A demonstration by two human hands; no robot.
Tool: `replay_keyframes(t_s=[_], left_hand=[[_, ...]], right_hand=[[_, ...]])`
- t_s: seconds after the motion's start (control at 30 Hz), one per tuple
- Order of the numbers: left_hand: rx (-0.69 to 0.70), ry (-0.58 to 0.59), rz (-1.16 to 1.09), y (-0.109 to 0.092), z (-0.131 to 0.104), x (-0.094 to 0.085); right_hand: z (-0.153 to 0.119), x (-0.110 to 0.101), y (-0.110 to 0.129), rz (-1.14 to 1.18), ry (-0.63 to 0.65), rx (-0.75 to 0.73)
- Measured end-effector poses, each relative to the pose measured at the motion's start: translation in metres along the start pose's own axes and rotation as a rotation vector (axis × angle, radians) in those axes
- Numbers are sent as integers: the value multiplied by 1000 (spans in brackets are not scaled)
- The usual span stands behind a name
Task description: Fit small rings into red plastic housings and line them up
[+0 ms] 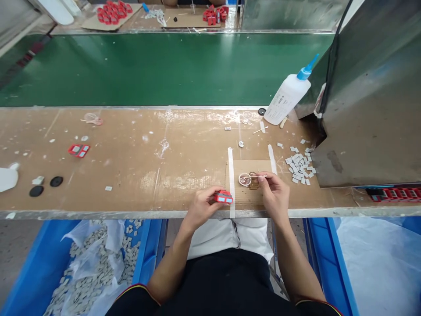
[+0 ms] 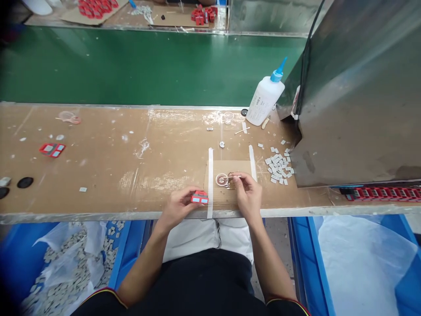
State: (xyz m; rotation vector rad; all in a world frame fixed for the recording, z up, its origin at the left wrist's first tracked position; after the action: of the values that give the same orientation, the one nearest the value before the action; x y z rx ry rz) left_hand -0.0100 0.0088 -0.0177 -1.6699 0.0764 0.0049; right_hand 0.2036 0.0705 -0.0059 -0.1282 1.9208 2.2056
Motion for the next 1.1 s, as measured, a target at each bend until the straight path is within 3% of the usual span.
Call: replay_keyframes(t_s=[0.2,0.37,0.87,0.97,1.1], left_hand=[[58,2,126,1,-1,2],[63,12,138,3,-2,2],[111,28,160,3,-2,2],[95,18,153,1,-3,2],[63,17,130,1,-3,2]], right_hand=[[-25,4,22,11,52,-51],[-39,16,20,-93,162,-167],[-33,27,34,-253,295,-522],[-32,29,36,-275,301,-523],[-32,28,36,-218,320,-420]])
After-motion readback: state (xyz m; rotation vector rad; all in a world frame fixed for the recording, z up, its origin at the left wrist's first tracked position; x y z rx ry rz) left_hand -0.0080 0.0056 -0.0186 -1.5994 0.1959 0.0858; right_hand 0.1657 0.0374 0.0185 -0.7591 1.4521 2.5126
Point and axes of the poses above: each hand's wrist, its own z-axis towards the middle knuckle, its own x-axis out of the palm, y = z × x, the point moved 1 cm from there along z, towards the middle knuckle, and after that the axes turned 2 degrees about -z, right-handed, at the moved point
